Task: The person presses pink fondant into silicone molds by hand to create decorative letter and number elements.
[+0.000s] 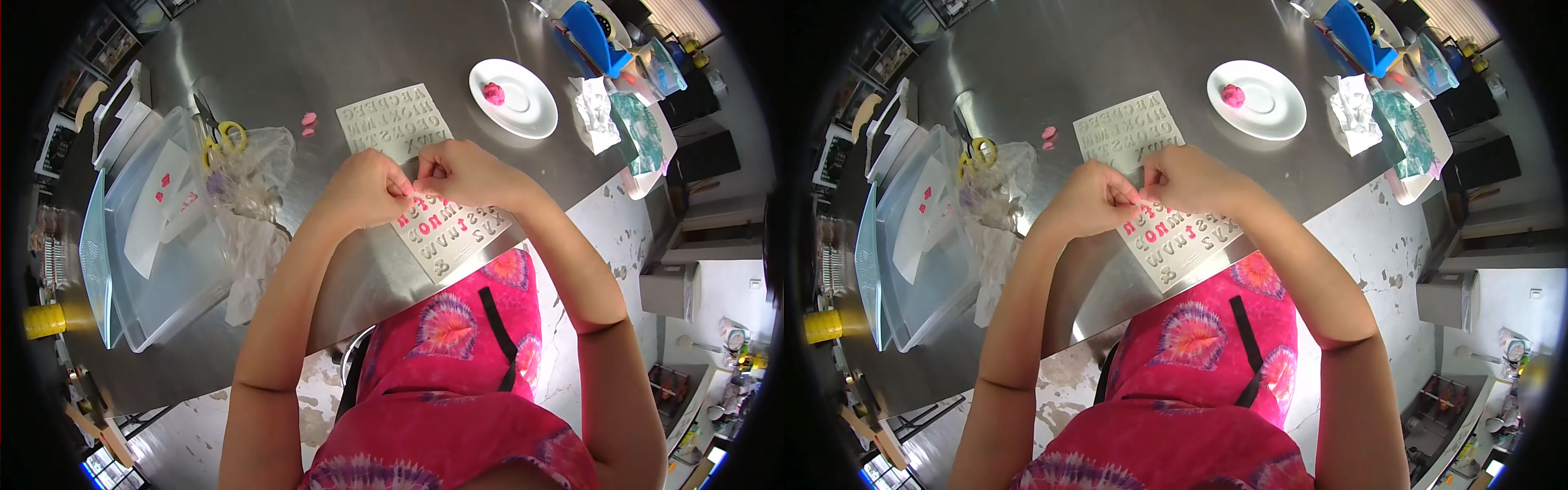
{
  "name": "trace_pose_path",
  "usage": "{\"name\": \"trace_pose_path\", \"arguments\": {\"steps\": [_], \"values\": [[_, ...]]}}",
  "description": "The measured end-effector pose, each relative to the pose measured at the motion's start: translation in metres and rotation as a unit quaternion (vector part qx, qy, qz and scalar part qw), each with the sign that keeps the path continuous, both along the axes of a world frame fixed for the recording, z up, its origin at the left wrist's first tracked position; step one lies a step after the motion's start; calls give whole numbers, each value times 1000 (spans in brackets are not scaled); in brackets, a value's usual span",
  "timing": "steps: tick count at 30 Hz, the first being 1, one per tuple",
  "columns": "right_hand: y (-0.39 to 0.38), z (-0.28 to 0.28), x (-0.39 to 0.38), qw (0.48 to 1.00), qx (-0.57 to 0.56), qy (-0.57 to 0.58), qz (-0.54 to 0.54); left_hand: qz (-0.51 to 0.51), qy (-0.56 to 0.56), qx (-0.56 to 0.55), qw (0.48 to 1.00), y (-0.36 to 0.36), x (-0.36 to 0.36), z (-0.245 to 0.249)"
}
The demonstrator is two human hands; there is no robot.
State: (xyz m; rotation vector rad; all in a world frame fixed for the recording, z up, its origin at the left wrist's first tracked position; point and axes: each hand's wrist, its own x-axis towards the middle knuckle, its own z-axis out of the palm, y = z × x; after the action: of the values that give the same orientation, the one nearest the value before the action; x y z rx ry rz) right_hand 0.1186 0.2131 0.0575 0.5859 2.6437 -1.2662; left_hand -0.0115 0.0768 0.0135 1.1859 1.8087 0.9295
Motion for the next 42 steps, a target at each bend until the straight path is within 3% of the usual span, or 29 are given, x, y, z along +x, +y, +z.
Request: {"name": "trace_pose_path", "arguments": {"steps": [6, 10, 16, 22, 28, 37, 39, 42], "values": [[-5, 1, -2, 995, 72, 26, 67, -12, 13, -23, 1000, 1, 0, 16], [-6, 8, -3, 995, 53, -3, 90, -1, 11, 3, 1000, 0, 0, 11], [-9, 2, -4, 994, 77, -14, 73, -14, 20, -12, 1000, 2, -2, 11], [1, -3, -1, 1000, -10, 10, 22, -5, 10, -19, 1000, 0, 0, 16], [-2, -5, -1, 997, 35, 32, 57, -18, 0, -22, 1000, 1, -1, 13], [-7, 4, -4, 991, 87, -28, 100, 9, 7, -14, 1000, 1, 3, 13], [-6, 0, 1, 999, 30, 1, 23, 21, 3, -33, 999, 3, 5, 15], [0, -1, 2, 999, 2, 12, 33, 44, -1, -63, 997, 3, 9, 23]]}}
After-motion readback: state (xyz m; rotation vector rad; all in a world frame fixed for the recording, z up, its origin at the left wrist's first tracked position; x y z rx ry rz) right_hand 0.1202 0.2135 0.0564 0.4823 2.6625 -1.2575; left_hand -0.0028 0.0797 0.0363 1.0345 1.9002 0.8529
